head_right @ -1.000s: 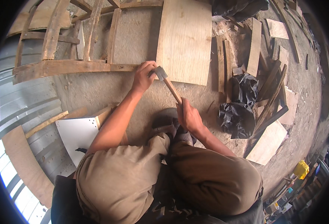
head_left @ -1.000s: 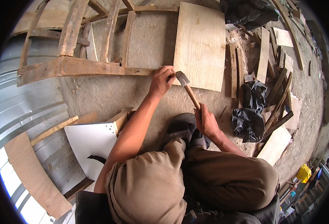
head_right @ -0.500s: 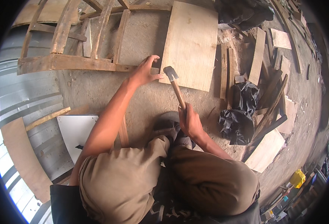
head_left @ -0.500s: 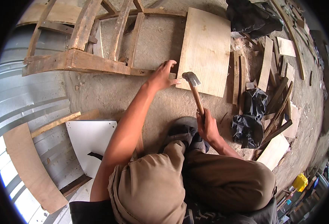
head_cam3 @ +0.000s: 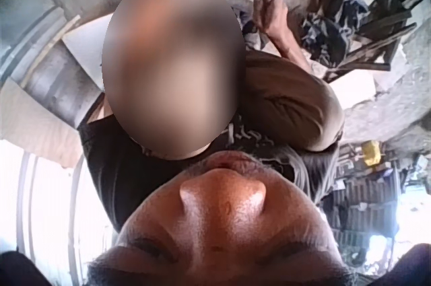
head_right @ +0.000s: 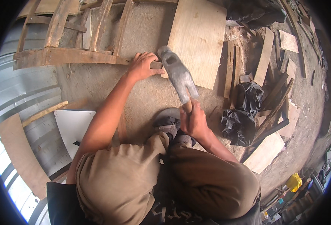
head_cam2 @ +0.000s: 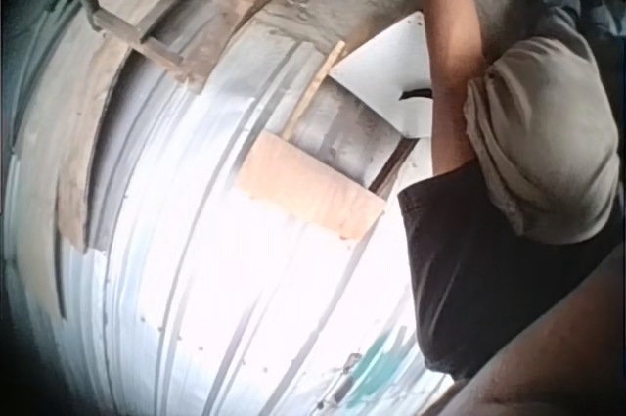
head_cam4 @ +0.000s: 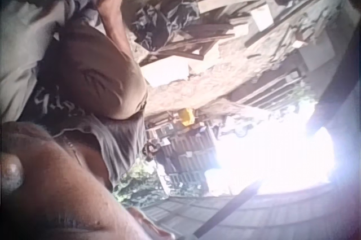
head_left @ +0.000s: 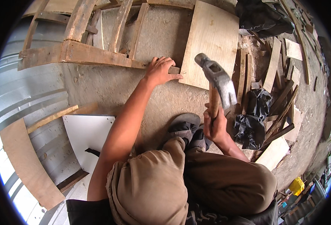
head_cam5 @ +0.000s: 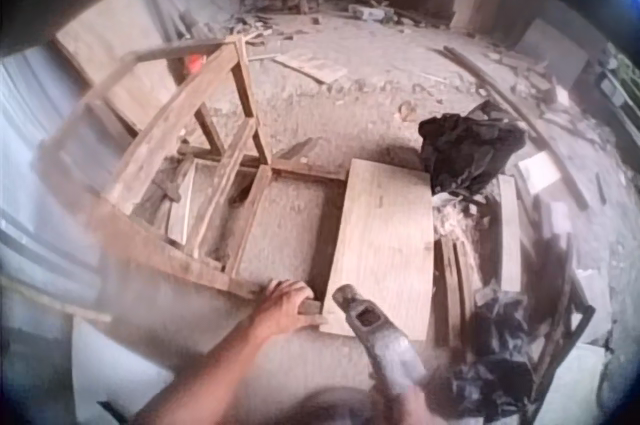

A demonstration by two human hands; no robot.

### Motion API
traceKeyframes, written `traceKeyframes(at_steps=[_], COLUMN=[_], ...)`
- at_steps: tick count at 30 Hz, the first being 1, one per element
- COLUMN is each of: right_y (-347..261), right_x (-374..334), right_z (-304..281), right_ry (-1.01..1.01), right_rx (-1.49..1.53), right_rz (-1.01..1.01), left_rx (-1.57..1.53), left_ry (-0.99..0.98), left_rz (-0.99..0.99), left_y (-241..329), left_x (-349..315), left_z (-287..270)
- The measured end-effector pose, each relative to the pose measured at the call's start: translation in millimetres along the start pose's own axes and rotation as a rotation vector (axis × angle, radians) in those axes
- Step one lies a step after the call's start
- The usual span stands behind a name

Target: The person assembles a wooden chair by attaching a plywood seat to the chair frame using a hammer and nails. They position the seat, hammer nails into the frame, and adjust the chair to fit the components.

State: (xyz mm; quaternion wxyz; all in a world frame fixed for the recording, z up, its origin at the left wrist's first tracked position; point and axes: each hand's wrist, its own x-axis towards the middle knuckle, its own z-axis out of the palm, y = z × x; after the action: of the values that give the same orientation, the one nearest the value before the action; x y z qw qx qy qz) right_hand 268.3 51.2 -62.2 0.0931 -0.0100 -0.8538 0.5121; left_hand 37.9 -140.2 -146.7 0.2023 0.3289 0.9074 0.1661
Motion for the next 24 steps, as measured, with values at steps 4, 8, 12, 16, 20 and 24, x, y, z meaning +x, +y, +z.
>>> traceKeyframes(at_steps=[4,8,12,16,20,24], right_y=[30,37,31,-5,-4,31], right_x=[-21,-50,-43,-16,-4,-27], right_z=[3,1,5,-2,-7,22], right_ry=[-0.236,-0.234,-0.217,-0.069,-0.011,-0.107], right_rx=[-0.081,-0.037,-0.023,0.005,0.066,0.054], right_rz=[0.345,0.412,0.442,0.263,-0.171,0.235], left_rx=[0.038,-0.010,-0.052,-0.081,-0.057,-0.075], left_ry=[0.102,0.069,0.002,0.071,-0.025,-0.043], left_rz=[0.005,-0.014,0.003,0.053,-0.011,-0.021], left_y=[4,2,8,2,5,11], left_x=[-5,-6,-3,-7,-6,-6], left_z=[3,1,-7,-3,-7,-11])
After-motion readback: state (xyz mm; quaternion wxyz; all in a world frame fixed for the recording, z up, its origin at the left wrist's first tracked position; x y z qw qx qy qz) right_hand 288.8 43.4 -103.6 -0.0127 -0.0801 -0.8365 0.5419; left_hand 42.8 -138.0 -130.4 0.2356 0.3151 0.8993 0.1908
